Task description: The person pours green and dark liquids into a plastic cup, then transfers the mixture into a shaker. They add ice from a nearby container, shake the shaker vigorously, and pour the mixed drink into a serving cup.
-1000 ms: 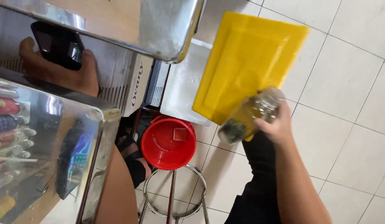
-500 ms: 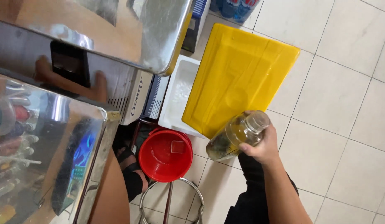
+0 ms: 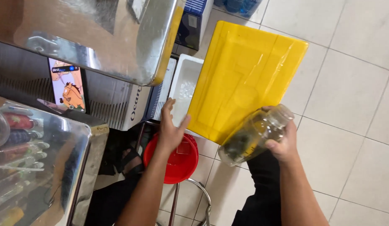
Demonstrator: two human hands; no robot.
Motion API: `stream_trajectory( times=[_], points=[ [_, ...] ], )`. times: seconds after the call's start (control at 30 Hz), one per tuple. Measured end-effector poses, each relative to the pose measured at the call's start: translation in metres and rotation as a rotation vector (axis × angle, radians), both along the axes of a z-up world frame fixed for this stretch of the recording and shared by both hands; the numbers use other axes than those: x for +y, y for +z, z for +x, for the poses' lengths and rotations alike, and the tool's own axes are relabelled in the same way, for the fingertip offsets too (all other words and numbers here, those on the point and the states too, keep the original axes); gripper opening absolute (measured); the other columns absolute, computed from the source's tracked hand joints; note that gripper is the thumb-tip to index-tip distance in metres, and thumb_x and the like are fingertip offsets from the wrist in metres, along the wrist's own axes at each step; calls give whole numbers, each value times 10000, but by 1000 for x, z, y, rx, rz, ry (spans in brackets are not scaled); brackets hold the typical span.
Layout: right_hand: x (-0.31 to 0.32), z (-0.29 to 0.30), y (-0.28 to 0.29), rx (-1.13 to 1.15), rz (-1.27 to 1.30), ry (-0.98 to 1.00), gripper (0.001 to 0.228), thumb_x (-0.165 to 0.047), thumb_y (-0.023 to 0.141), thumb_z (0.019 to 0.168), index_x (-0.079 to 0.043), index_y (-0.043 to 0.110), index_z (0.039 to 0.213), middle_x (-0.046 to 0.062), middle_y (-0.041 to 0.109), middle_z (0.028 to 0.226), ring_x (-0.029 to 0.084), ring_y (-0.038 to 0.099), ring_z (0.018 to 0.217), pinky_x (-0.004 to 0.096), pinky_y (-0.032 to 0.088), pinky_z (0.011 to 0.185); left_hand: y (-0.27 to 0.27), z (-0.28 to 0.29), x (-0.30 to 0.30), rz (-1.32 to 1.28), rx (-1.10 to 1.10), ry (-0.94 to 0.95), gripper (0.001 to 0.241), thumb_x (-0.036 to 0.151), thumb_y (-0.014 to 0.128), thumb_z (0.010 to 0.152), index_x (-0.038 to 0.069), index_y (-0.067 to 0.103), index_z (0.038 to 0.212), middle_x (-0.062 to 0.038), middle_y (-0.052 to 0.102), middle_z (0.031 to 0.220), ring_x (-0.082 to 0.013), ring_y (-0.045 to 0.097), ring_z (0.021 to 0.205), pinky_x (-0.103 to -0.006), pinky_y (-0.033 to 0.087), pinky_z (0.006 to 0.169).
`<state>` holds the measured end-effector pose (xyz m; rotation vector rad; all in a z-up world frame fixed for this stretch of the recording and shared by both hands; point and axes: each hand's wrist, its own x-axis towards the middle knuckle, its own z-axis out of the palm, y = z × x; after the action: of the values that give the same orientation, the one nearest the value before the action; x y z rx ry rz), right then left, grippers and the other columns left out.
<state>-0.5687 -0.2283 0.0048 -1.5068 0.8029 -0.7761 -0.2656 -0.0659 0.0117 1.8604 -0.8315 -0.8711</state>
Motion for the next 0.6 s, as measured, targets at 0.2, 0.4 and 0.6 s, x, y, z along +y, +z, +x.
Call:
stream_trajectory(
  times=[0.2,0.4,0.6],
  points=[
    [-8,9,1,-41,4,-33,990,-554,830,560,-12,528,1332,185,662,1129,299,681,986,478,560,963,-155,26,22,344,369,219,646,555,480,1068,100,413,1521,-170,359,1593,-394,331,1505,-503,280,1239],
    [-18,-4,-16,74,-98,-101,960,-587,825,602,-32,537,1332,180,646,1193,303,663,1038,478,547,957,-198,11,29,533,-346,49,711,235,818,833,197,472,1453,-100,375,1459,-413,440,1287,-571,420,1056],
    [-26,-10,-17,64,-122,-115,904,-602,794,654,-63,529,1329,161,619,1233,320,645,1085,510,537,996,-194,18,17,469,-54,104,555,141,727,914,86,498,1416,-149,546,1239,-372,554,1189,-488,496,991]
  ],
)
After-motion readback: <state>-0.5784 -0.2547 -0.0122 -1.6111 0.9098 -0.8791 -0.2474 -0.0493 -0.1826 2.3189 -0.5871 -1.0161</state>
